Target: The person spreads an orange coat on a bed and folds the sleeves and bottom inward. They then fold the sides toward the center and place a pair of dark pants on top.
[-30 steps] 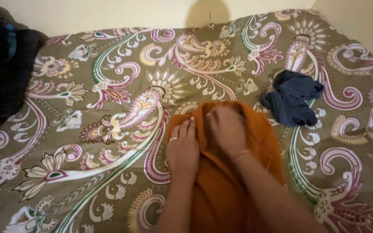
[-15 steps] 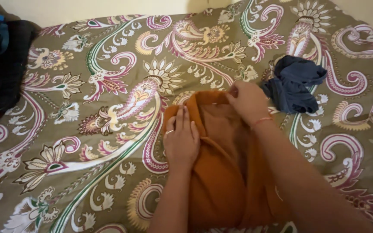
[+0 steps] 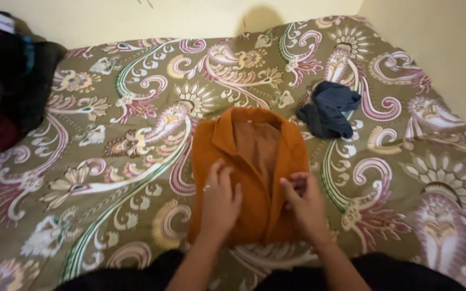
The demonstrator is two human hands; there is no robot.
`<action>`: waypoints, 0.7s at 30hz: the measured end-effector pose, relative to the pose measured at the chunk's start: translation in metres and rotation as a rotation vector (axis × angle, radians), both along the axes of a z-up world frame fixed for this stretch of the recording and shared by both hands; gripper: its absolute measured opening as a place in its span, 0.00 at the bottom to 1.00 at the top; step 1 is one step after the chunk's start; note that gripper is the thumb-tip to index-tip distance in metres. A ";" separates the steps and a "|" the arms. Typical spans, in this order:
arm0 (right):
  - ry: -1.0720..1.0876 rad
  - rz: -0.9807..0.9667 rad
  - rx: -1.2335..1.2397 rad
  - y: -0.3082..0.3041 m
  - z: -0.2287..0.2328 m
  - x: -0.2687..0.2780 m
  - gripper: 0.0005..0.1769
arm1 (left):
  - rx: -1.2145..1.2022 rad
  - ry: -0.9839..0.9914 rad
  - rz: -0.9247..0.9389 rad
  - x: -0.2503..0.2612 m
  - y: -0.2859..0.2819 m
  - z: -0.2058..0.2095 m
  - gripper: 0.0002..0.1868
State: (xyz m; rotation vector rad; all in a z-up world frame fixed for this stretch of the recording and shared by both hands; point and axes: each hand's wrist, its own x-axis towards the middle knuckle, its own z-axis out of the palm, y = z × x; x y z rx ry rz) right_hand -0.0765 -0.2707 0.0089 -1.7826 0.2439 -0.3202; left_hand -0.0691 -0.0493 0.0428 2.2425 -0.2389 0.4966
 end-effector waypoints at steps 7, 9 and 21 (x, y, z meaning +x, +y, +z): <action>0.004 -0.070 0.213 0.007 -0.042 -0.035 0.15 | 0.215 0.011 -0.172 -0.082 -0.025 -0.007 0.23; 0.033 0.007 0.154 0.013 -0.027 -0.043 0.14 | 0.388 -0.195 -0.062 -0.088 -0.026 -0.004 0.27; -0.217 0.225 -0.287 0.022 -0.015 -0.081 0.24 | 0.128 -0.112 0.013 -0.087 0.007 -0.038 0.20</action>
